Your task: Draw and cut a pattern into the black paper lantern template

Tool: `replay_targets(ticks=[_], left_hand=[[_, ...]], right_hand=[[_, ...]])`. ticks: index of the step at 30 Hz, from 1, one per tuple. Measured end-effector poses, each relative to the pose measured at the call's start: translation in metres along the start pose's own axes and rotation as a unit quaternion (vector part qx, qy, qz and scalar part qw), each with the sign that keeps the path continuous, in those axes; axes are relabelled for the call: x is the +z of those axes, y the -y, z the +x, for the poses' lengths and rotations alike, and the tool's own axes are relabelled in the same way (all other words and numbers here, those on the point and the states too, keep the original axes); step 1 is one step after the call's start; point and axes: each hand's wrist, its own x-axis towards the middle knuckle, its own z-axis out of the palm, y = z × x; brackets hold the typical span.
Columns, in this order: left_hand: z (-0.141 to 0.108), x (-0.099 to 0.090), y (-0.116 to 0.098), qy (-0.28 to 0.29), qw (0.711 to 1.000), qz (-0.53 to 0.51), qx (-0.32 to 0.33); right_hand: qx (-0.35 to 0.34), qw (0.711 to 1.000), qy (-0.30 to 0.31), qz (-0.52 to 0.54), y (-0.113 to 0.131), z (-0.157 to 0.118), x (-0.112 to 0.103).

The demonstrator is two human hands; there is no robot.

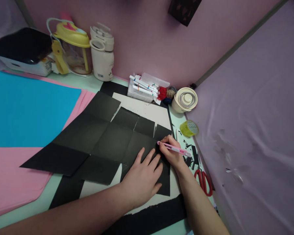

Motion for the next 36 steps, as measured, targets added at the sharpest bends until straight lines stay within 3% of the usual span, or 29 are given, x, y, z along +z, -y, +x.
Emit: replay_targets(ticks=[36], left_hand=[[0.0007, 0.0000, 0.0004, 0.005, 1.000, 0.000, -0.001]], right_hand=[[-0.002, 1.000, 0.004, -0.003, -0.0023, 0.0000, 0.0000]])
